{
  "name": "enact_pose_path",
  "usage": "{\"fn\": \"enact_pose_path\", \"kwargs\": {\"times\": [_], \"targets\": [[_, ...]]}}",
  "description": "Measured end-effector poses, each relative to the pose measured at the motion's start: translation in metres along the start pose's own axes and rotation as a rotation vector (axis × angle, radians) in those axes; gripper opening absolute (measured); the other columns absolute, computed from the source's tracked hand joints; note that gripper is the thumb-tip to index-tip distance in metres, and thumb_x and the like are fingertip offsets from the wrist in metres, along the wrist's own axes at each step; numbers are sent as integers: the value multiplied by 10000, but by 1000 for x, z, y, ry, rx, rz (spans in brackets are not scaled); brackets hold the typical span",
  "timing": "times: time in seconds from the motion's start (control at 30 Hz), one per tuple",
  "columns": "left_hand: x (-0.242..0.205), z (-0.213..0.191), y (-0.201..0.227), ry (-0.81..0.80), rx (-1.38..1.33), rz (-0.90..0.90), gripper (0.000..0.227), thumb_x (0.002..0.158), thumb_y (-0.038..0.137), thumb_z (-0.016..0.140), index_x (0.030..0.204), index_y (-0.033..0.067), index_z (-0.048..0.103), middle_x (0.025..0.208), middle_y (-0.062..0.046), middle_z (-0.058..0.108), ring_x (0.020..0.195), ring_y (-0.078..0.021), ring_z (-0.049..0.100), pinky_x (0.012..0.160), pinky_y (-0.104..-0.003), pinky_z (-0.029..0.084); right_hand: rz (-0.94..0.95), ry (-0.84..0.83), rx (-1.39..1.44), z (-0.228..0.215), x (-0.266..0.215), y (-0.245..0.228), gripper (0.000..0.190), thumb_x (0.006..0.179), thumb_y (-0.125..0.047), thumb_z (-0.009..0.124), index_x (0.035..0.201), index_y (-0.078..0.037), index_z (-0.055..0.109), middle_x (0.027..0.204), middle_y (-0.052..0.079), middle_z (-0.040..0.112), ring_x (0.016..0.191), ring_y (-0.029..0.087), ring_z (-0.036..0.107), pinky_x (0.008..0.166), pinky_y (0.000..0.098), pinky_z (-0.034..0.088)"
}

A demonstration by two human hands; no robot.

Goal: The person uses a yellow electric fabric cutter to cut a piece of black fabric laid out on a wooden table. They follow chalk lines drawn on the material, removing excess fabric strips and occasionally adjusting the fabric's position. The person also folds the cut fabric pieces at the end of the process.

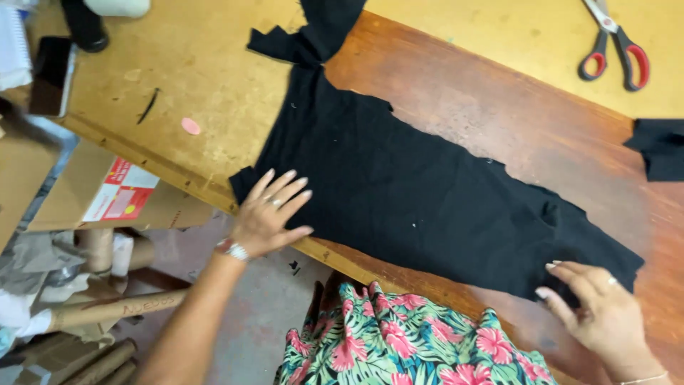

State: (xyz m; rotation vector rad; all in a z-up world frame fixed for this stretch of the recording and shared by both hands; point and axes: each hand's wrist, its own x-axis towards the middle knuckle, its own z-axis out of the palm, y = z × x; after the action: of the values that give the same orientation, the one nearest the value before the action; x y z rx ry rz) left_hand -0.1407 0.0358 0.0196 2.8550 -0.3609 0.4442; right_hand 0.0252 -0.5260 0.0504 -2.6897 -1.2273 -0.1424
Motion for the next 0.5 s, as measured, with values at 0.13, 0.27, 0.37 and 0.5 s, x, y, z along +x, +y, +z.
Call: {"fn": "enact_pose_path", "kwargs": {"times": [0.13, 0.27, 0.37, 0.5], "targets": [[-36, -4, -29, -21, 131, 103, 435, 976, 360, 663, 1308, 80, 685, 1406, -142, 646, 1315, -351, 601, 1123, -502, 472, -5, 62, -94, 13, -33, 8, 315, 925, -285, 767, 1199, -133, 747, 1192, 42, 721, 1021, 219, 701, 946, 334, 549], [-27, 7, -39, 171, 161, 75, 117, 1000, 49, 664, 1059, 47, 765, 1192, -113, 745, 1092, -317, 709, 916, -451, 602, 56, 117, -47, 37, -36, 20, 88, 991, -142, 738, 1043, -72, 733, 1148, 77, 733, 1046, 246, 710, 1015, 380, 545], [-11, 12, -34, 187, -247, -256, 195, 1004, 38, 542, 1015, 6, 734, 1236, -131, 732, 1261, -347, 647, 1090, -479, 507, 565, -55, 222, 47, -57, 34, 213, 1104, -140, 573, 1287, -119, 681, 1333, 73, 711, 1250, 293, 643, 1034, 438, 498], [21, -20, -15, 385, -704, -542, 284, 1095, 210, 416, 1152, 12, 611, 1213, -171, 712, 1223, -304, 659, 1121, -403, 495, 586, 155, 431, 3, -65, 54, 179, 1251, -27, 513, 1382, 74, 582, 1335, 265, 654, 1185, 371, 616, 1072, 437, 451]]}}
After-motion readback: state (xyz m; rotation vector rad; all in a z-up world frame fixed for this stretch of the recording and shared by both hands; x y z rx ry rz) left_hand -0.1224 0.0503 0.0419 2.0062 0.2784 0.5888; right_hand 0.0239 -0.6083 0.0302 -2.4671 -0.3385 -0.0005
